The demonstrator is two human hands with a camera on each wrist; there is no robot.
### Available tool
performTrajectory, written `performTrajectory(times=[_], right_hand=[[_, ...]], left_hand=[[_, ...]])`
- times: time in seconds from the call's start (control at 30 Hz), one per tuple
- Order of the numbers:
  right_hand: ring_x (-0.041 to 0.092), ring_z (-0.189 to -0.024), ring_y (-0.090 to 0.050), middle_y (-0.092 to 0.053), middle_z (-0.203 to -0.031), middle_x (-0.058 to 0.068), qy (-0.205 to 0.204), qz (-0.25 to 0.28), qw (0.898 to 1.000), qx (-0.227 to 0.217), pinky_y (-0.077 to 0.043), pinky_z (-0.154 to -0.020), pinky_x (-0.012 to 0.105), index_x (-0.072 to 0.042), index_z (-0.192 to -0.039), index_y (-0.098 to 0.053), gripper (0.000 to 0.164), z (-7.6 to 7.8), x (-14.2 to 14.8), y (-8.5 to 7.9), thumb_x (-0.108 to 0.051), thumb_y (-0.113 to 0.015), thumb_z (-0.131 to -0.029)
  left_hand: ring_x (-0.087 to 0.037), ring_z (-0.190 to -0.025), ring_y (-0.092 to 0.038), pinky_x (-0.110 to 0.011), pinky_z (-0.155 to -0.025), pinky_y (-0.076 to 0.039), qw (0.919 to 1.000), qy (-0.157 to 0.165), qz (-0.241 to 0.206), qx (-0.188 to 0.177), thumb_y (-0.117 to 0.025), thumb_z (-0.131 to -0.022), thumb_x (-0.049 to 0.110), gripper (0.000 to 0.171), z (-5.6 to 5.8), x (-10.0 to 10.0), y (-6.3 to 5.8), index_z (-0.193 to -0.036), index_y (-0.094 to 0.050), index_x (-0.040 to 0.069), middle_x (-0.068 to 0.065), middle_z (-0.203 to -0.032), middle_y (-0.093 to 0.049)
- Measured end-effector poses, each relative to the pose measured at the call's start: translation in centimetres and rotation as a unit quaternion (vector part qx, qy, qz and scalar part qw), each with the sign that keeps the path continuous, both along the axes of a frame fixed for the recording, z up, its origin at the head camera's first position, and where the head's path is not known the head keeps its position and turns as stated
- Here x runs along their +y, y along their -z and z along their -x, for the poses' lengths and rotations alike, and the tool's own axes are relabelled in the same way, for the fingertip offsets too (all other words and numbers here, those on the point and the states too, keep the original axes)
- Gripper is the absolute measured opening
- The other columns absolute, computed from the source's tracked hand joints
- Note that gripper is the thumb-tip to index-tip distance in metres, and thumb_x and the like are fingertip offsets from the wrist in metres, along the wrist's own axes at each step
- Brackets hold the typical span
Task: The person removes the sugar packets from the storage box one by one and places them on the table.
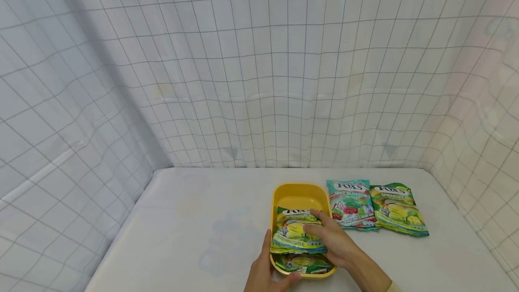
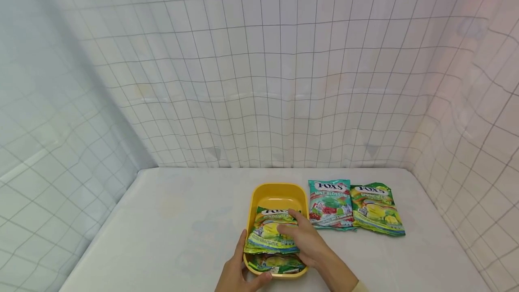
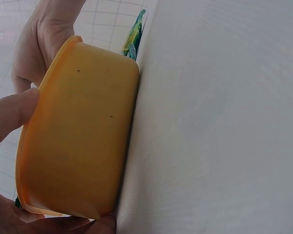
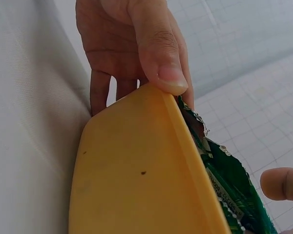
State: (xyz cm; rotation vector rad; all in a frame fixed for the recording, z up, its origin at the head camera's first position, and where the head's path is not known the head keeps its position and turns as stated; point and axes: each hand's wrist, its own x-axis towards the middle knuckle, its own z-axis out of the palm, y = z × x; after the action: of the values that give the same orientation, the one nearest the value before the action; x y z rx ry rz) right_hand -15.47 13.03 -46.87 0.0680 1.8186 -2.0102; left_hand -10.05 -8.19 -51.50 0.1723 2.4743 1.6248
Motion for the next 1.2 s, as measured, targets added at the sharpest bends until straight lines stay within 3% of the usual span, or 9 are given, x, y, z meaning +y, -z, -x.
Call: performTrajectory(times=[0.17, 0.4, 0.77, 1.0, 1.2], right_hand=[[0.031, -0.113, -0.063, -0.038, -0.148, 0.033, 0.002, -0.009, 1.0, 0.013, -0.056, -0.092, 0.047, 0.0, -0.16, -0.015, 0.076, -0.1, -0.1, 0.2, -0.012, -0.063, -0.102], [0.034, -0.117, -0.06, -0.036, -0.149, 0.034, 0.011, -0.025, 0.999, 0.039, -0.055, -0.093, 0.046, 0.001, -0.16, -0.017, 0.076, -0.2, -0.4, 0.4, 0.006, -0.06, -0.097], [0.036, -0.118, -0.058, -0.028, -0.155, 0.031, 0.057, -0.072, 0.995, 0.048, -0.055, -0.092, 0.047, -0.007, -0.159, -0.028, 0.077, -0.5, -0.5, 0.1, 0.006, -0.065, -0.094], [0.036, -0.12, -0.058, -0.026, -0.157, 0.027, 0.072, -0.058, 0.994, 0.06, -0.056, -0.091, 0.046, -0.012, -0.159, -0.031, 0.077, -0.8, 0.2, -0.6, 0.009, -0.064, -0.093], [0.035, -0.123, -0.056, -0.034, -0.155, 0.025, 0.082, -0.052, 0.993, 0.067, -0.054, -0.095, 0.046, -0.015, -0.158, -0.035, 0.079, -1.1, 0.7, -1.2, 0.012, -0.065, -0.091]], left_hand=[[-0.029, -0.114, -0.066, -0.05, -0.094, -0.054, 1.0, 0.005, -0.003, 0.002, -0.075, -0.091, 0.05, 0.111, 0.0, -0.1, -0.1, -0.162, -0.007, -0.003, -0.017, -0.139, -0.058], [-0.032, -0.119, -0.062, -0.054, -0.099, -0.051, 0.9995, -0.003, -0.016, -0.027, -0.075, -0.09, 0.052, 0.113, 0.0, -0.1, -0.1, -0.162, -0.008, -0.004, -0.02, -0.143, -0.055], [-0.031, -0.116, -0.064, -0.051, -0.096, -0.053, 0.9995, -0.009, -0.013, -0.026, -0.076, -0.089, 0.052, 0.114, 0.1, 0.0, -0.1, -0.162, -0.009, -0.004, -0.021, -0.141, -0.055], [-0.033, -0.118, -0.063, -0.05, -0.095, -0.054, 0.9995, -0.002, -0.022, -0.021, -0.076, -0.089, 0.052, 0.114, 0.1, -0.1, 0.1, -0.161, -0.008, -0.004, -0.024, -0.144, -0.052], [-0.032, -0.118, -0.063, -0.047, -0.095, -0.055, 0.9995, -0.003, -0.023, -0.02, -0.076, -0.089, 0.052, 0.114, 0.2, -0.1, 0.2, -0.161, -0.008, -0.004, -0.024, -0.144, -0.051]])
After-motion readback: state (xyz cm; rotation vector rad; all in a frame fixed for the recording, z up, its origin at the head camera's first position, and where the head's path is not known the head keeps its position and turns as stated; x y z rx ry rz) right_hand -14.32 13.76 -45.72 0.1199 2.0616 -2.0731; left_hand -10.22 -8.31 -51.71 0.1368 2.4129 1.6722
